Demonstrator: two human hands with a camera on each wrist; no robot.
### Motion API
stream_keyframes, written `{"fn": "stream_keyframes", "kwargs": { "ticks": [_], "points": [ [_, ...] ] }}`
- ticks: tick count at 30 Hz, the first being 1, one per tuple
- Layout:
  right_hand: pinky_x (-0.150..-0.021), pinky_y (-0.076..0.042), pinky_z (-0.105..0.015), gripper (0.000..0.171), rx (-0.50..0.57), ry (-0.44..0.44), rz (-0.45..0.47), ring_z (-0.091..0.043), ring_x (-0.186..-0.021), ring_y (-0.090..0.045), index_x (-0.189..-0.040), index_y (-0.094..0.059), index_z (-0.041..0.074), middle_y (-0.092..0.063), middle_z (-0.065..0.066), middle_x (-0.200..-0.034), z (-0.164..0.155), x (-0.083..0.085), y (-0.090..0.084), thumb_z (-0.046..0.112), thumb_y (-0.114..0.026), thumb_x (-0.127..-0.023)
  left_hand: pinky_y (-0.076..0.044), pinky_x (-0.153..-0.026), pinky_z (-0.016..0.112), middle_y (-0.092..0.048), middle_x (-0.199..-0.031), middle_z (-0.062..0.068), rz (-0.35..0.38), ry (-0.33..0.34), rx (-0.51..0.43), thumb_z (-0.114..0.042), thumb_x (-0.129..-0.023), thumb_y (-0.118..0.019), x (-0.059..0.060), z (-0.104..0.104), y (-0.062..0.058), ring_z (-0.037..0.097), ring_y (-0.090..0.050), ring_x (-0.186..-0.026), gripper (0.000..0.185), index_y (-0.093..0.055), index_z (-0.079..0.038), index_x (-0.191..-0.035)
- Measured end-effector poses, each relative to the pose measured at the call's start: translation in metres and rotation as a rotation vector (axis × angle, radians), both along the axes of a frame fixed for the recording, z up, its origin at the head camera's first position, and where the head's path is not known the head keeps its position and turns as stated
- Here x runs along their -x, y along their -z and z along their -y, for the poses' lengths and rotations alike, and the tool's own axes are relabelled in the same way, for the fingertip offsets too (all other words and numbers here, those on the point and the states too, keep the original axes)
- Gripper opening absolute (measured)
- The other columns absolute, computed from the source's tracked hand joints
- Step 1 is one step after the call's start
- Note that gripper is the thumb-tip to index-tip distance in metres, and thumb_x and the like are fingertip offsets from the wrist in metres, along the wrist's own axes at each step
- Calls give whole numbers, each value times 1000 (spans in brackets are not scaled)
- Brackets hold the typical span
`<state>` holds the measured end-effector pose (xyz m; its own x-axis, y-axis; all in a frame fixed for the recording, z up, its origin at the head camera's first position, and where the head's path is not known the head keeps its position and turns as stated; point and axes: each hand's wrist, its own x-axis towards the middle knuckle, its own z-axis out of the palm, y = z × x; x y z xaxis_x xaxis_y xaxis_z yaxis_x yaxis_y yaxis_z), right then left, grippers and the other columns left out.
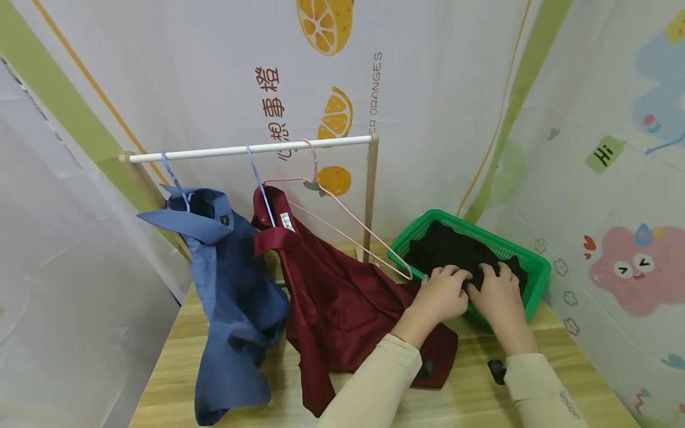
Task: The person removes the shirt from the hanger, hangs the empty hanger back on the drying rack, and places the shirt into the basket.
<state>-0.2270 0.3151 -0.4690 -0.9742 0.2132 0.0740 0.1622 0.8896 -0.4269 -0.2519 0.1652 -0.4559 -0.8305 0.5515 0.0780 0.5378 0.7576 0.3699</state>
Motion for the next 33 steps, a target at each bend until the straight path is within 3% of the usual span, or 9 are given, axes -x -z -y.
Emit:
{"fn": "stream_keyframes", "kwargs": {
  "ticks": [7, 11, 14, 20, 27, 30, 33],
  "points": [
    [-110, -37, -79, 57, 32, -62, -15, -70, -143, -27, -152, -48, -7, -25, -45, -161, 29, -14, -15, 19, -61, -103, -57, -102, 32, -62, -148, -15, -160, 13, 31, -28, -109, -52, -27, 30, -8, 15, -62, -133, 36, -67, -36, -141],
    [-107, -42, -77, 53, 57, -88, -30, -67, -141, -32, -150, -52, -4, -31, -43, -159, 46, -24, -23, 19, -61, -103, -58, -100, 30, -67, -143, -12, -223, 12, -11, -24, -107, -54, -46, 52, -18, 15, -65, -127, 35, -71, -31, -136],
    [-105, -45, -76, 52, 83, -108, -31, -65, -140, -35, -149, -53, -3, -35, -40, -158, 60, -35, -27, 22, -62, -105, -57, -102, 28, -69, -139, -10, -232, 18, -59, -22, -107, -54, -60, 72, -25, 15, -66, -126, 33, -73, -27, -134],
    [-109, -44, -74, 54, 132, -133, -44, -62, -139, -43, -148, -55, -3, -43, -36, -155, 82, -57, -34, 26, -67, -105, -58, -105, 32, -73, -132, -7, -143, -30, -295, -20, -106, -59, -88, 118, -38, 14, -68, -125, 27, -75, -22, -129],
    [-115, -43, -68, 54, 225, -158, -14, -52, -145, -47, -149, -56, 2, -50, -28, -156, 104, -75, -33, 30, -67, -105, -61, -88, 27, -75, -118, -10, -126, -145, -673, -10, -103, -66, -119, 173, -42, 4, -71, -100, 22, -77, -22, -119],
    [-115, -44, -66, 53, 252, -164, 3, -49, -144, -51, -149, -57, 3, -54, -26, -154, 113, -80, -32, 30, -67, -104, -60, -74, 24, -76, -109, -11, -176, -185, -792, -5, -101, -68, -127, 192, -47, 0, -68, -86, 23, -77, -22, -113],
    [-111, -48, -64, 50, 267, -185, 12, -47, -139, -56, -146, -60, 4, -59, -23, -149, 121, -85, -31, 30, -68, -104, -59, -68, 23, -77, -103, -10, -295, -205, -864, -2, -100, -69, -131, 207, -52, 1, -67, -79, 24, -78, -22, -109]
  ]
}}
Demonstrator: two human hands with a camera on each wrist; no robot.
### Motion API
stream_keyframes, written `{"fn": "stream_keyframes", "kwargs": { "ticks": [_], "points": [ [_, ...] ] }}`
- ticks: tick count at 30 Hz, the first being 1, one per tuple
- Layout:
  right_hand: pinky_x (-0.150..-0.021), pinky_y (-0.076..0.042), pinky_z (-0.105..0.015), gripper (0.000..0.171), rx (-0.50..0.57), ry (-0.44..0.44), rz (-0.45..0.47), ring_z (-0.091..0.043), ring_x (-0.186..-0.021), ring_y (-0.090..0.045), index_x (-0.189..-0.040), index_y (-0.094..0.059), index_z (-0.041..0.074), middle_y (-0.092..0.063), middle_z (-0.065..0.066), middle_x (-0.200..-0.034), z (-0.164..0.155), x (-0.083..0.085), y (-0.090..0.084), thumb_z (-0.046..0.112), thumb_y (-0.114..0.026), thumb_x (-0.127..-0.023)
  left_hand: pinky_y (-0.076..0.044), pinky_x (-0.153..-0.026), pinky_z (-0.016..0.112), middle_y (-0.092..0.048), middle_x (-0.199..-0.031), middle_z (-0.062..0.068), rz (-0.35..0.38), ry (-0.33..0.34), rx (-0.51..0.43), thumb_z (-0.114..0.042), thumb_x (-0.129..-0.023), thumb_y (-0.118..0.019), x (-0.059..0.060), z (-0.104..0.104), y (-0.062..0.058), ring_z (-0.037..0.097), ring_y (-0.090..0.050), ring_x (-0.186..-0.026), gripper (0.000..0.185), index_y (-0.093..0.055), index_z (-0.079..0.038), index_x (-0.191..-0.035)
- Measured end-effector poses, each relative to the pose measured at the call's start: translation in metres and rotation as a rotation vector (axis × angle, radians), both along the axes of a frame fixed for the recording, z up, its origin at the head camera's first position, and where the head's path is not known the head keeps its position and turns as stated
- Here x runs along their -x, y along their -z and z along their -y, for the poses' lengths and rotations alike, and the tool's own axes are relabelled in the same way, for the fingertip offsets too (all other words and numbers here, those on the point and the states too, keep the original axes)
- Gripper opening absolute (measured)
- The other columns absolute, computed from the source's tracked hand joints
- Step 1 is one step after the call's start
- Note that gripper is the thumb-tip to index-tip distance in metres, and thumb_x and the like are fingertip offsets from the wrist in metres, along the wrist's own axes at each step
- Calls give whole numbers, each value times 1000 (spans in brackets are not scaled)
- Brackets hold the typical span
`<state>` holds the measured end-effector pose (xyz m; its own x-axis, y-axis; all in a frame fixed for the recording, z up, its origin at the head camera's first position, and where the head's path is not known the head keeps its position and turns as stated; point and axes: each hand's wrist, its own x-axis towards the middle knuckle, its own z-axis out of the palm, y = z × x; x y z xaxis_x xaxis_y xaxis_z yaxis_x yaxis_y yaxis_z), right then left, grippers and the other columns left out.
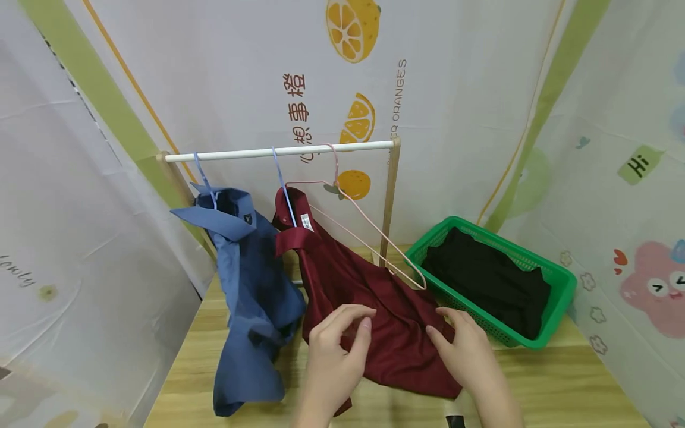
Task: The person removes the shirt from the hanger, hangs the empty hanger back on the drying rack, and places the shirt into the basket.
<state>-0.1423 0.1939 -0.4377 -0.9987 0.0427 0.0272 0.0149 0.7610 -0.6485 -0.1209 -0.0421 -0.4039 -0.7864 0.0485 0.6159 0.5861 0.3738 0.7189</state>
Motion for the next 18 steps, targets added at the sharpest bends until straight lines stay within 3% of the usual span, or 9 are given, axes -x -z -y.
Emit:
{"fn": "stream_keyframes", "kwargs": {
  "ticks": [3, 6, 13, 18],
  "points": [
    [-107, -51, -62, 47, 8, -25, -4, -43, -134, -61, -143, -63, 7, -64, -19, -144, 8, -4, -1, 31, -69, -104, -59, -65, 21, -78, -100, -8, -93, -62, -36, -1, -100, -69, -2, 14, -5, 2, -69, -76, 25, -78, -22, -108],
    [-106, -53, -60, 45, 14, -45, -11, -40, -133, -63, -141, -66, 9, -68, -15, -141, 14, -6, -4, 32, -70, -103, -56, -63, 18, -78, -99, -8, -116, -122, -49, -1, -100, -70, -3, 27, -9, 3, -68, -73, 26, -78, -24, -109],
    [-93, -60, -48, 43, 47, -54, 10, -24, -112, -72, -138, -68, 8, -73, -10, -132, 23, -8, -13, 31, -72, -102, -54, -64, 17, -79, -97, -4, -102, -219, -63, 1, -99, -70, -2, 52, -12, 4, -66, -73, 21, -80, -15, -107],
    [-85, -60, -37, 39, 68, -75, -9, -13, -102, -72, -135, -71, 12, -77, -4, -124, 29, -10, -23, 31, -74, -101, -57, -68, 17, -80, -99, -4, -12, -283, -62, -2, -100, -70, 2, 63, -12, 2, -68, -79, 17, -80, -12, -108]
  ]
}}
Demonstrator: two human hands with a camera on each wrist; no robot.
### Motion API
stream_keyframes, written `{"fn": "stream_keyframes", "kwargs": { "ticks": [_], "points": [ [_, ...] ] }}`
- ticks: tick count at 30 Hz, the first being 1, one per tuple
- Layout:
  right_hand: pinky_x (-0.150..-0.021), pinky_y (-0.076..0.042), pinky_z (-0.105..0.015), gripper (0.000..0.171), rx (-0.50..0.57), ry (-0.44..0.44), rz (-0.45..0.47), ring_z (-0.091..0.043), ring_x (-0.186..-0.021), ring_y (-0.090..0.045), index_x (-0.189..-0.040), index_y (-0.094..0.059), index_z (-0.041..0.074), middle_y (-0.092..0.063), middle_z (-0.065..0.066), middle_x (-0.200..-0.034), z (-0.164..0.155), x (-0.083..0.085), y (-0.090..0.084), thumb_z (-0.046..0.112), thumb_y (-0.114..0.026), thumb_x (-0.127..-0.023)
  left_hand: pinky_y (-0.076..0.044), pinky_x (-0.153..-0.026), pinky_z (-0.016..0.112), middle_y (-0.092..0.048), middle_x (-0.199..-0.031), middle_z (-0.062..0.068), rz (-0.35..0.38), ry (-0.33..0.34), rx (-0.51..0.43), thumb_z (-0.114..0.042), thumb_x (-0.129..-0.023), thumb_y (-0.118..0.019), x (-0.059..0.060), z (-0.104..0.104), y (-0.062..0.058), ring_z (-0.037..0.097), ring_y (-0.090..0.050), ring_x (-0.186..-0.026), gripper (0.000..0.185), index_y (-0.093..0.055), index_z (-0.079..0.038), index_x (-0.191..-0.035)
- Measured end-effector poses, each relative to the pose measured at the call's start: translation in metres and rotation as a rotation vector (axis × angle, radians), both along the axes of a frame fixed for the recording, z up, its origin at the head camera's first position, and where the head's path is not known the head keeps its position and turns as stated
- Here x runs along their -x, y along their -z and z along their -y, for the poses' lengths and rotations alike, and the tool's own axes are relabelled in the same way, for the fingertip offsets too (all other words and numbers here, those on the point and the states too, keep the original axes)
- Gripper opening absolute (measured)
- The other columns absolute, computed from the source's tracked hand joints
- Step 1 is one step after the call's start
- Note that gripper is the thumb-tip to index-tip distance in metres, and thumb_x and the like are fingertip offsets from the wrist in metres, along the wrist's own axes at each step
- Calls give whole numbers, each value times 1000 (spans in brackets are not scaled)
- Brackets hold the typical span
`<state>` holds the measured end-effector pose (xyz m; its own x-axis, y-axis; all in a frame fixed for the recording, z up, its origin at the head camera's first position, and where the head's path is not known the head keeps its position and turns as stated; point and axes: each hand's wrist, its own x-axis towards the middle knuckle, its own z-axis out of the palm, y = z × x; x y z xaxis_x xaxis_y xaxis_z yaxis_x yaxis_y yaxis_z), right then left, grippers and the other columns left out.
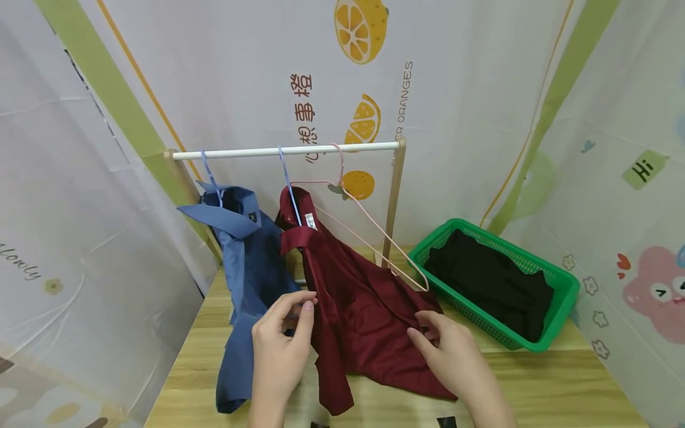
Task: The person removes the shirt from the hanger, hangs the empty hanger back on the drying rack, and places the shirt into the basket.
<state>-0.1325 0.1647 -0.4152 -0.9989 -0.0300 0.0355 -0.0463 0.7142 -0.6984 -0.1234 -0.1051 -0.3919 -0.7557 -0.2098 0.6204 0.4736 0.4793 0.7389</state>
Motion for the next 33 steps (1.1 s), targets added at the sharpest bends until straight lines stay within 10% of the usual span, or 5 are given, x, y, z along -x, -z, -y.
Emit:
{"fn": "stream_keyframes", "kwargs": {
  "ticks": [23, 29, 33],
  "points": [
    [-79, -60, -34, 36, -35, -268, -211, -9, -86, -69, -132, -71, 10, -77, 0, -102, 96, 48, -61, 31, -72, -103, -63, -87, 35, -74, -121, 10, 285, -89, 29, -15, -107, -61, 34, 21, -37, 23, -71, -104, 25, -72, -9, -130],
    [-91, -63, -46, 48, -129, -299, -250, -27, -105, -74, -139, -66, 6, -77, -13, -120, 126, 70, -77, 40, -67, -105, -61, -96, 52, -67, -134, 16, 388, -49, 168, -22, -108, -59, 39, 32, -65, 31, -69, -115, 36, -63, -9, -142],
    [-74, -62, -38, 53, -201, -277, -272, -23, -87, -73, -135, -67, 4, -77, -10, -103, 140, 84, -83, 47, -66, -104, -61, -97, 56, -65, -138, 19, 410, -39, 315, -25, -109, -56, 37, 42, -93, 36, -67, -119, 40, -60, -7, -145]
  ]
}}
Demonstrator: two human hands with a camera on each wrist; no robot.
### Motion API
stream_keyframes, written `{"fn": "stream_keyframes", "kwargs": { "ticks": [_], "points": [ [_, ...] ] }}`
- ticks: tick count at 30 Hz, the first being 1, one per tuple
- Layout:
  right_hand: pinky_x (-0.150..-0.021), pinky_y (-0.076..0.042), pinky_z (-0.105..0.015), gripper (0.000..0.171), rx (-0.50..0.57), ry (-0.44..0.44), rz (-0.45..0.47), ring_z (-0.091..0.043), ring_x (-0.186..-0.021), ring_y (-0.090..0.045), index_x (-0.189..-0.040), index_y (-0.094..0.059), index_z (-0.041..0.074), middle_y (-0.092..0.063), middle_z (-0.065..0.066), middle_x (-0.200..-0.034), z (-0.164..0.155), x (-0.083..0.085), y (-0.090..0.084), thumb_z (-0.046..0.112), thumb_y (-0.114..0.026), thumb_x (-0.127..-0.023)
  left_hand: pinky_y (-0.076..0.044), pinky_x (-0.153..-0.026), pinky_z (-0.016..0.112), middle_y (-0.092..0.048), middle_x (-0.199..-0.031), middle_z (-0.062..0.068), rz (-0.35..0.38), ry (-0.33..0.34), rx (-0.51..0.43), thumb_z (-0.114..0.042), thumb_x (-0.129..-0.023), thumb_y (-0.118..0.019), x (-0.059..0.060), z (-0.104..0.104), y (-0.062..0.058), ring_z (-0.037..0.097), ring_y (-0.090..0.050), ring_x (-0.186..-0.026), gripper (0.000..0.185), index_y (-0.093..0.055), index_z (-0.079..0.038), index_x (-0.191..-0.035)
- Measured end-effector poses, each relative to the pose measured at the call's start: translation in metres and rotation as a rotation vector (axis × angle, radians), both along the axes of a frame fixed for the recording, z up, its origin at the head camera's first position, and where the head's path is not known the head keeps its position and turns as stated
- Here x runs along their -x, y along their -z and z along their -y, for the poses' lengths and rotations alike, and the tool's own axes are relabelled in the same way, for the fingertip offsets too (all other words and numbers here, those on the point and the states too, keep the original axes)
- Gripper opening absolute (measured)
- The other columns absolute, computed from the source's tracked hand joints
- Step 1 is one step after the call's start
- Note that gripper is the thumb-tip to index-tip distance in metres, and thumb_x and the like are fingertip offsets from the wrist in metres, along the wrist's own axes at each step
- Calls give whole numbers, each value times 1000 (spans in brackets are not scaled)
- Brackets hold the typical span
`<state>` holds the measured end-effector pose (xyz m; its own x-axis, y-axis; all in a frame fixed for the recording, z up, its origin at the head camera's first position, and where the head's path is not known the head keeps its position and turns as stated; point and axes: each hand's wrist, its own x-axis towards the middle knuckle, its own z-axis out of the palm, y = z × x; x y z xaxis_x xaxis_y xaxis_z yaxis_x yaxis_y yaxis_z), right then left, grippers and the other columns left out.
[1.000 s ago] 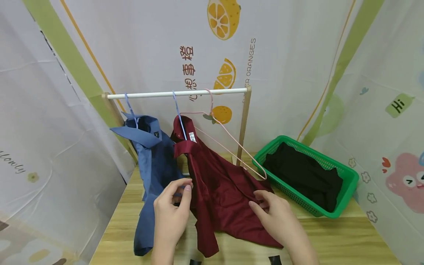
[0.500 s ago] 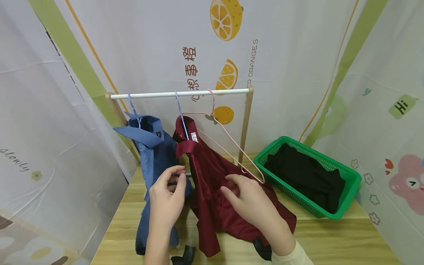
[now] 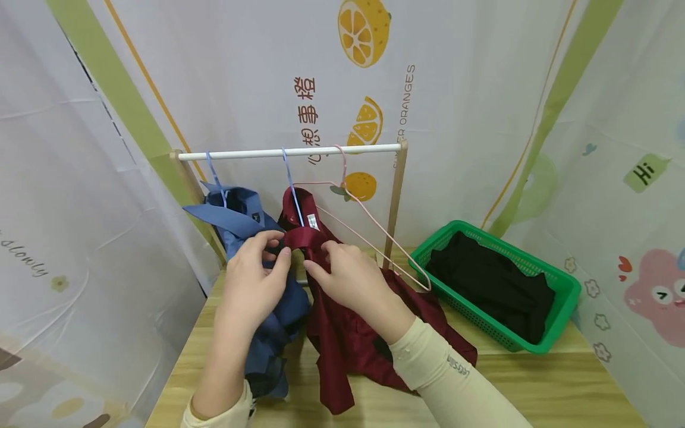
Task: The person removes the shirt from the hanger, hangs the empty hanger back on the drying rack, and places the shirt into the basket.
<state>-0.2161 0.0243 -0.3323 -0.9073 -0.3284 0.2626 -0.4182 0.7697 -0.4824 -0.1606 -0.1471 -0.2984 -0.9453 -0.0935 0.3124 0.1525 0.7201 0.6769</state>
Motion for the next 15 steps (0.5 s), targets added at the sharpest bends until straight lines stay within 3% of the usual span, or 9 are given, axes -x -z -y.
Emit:
{"fn": "stream_keyframes", "kwargs": {
  "ticks": [3, 6, 10, 15],
  "points": [
    [-56, -51, -28, 48, -2, -8, 4, -17, -65, -63, -124, -69, 3, -70, -7, -79, 9, 8, -3, 46, -68, -104, -58, -99, 60, -63, -141, 20, 7, 6, 94, -29, -110, -53, 2, 8, -20, 40, -64, -123, 44, -58, -7, -147],
    [-50, -41, -25, 32, 6, -35, -2, -16, -54, -53, -107, -70, 2, -59, -4, -65, 15, 15, -4, 34, -69, -104, -56, -101, 64, -61, -144, 22, 21, 14, 143, -32, -110, -51, 7, 13, -33, 42, -64, -127, 46, -56, -8, -149],
    [-53, -42, -25, 18, 21, -57, -42, -17, -56, -53, -94, -66, 3, -59, -6, -67, 18, 21, -3, 17, -64, -104, -55, -100, 63, -63, -141, 24, 28, 28, 174, -31, -110, -51, 21, 19, -39, 42, -64, -123, 45, -58, -6, -147],
    [-58, -50, -29, 18, 53, -64, -128, -20, -63, -61, -94, -65, 0, -65, -14, -76, 16, 25, -8, 13, -59, -106, -55, -94, 60, -64, -139, 25, 38, 38, 245, -28, -110, -51, 41, 28, -48, 42, -65, -115, 42, -59, -4, -144]
  ]
}}
